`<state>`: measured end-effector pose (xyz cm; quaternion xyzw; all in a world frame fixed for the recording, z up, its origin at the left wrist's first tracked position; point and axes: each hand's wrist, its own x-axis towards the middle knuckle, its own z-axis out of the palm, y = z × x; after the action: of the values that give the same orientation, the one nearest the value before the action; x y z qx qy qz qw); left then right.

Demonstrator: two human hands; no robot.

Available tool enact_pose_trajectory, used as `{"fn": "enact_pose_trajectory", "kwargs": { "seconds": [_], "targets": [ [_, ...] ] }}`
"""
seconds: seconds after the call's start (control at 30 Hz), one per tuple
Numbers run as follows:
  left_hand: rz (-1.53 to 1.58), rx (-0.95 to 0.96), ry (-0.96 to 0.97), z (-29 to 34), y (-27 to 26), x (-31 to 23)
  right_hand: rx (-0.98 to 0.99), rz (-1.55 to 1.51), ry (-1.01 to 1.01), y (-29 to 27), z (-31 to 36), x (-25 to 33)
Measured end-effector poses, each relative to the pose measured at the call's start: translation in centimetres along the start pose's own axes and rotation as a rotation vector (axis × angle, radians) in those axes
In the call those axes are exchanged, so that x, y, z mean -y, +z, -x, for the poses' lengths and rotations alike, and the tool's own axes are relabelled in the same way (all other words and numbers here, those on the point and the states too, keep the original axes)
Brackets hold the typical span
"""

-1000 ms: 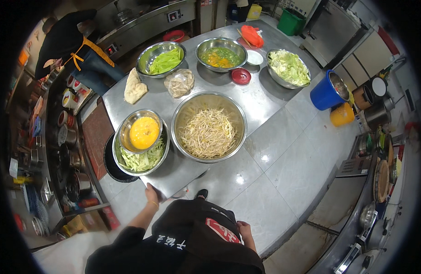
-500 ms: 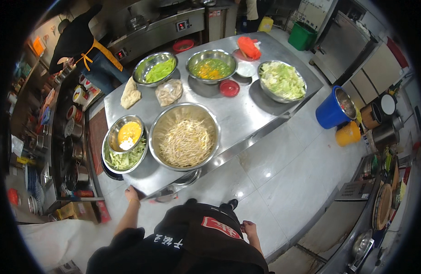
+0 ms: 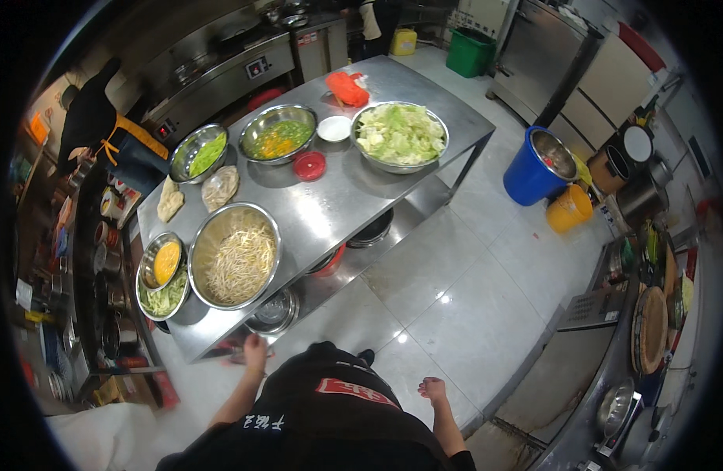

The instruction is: The person carries a large metal pot into the kitchen, places it on a counter, then handles a red plastic bag and a small white object, storing them in a refrigerator. They later pick up a digital thermometer, walk through the dining area, and pick up a phone from a table.

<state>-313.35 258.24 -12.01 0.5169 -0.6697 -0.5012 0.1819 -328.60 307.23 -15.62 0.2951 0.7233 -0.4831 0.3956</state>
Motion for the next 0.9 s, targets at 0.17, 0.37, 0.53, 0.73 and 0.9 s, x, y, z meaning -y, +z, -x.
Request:
{"fn": "enact_pose_trajectory", "kwargs": {
  "seconds": [0.17, 0.37, 0.53, 0.73, 0.9],
  "targets": [
    [0.108, 0.442, 0.198, 2.0, 9.5, -10.6, 0.062, -0.073, 0.025, 1.2, 0.6, -0.5],
    [0.273, 0.708, -0.063, 0.6, 16.9, -20.8, 0.064, -0.19, 0.073, 2.0, 2.4, -0.4],
    [0.483, 0.839, -0.25, -4.1, 23.8, -26.4, -0.059, -0.01, -0.05, -0.1, 1.2, -2.7],
    [0.662, 0.818, -0.351, -10.8, 32.3, -32.5, -0.158, 0.007, -0.135, -3.0, -3.6, -4.0],
    [0.708, 0.801, -0.404, -16.0, 38.7, -36.0, -0.242, 0.223, -0.217, -5.1, -6.1, 2.3]
  ]
}}
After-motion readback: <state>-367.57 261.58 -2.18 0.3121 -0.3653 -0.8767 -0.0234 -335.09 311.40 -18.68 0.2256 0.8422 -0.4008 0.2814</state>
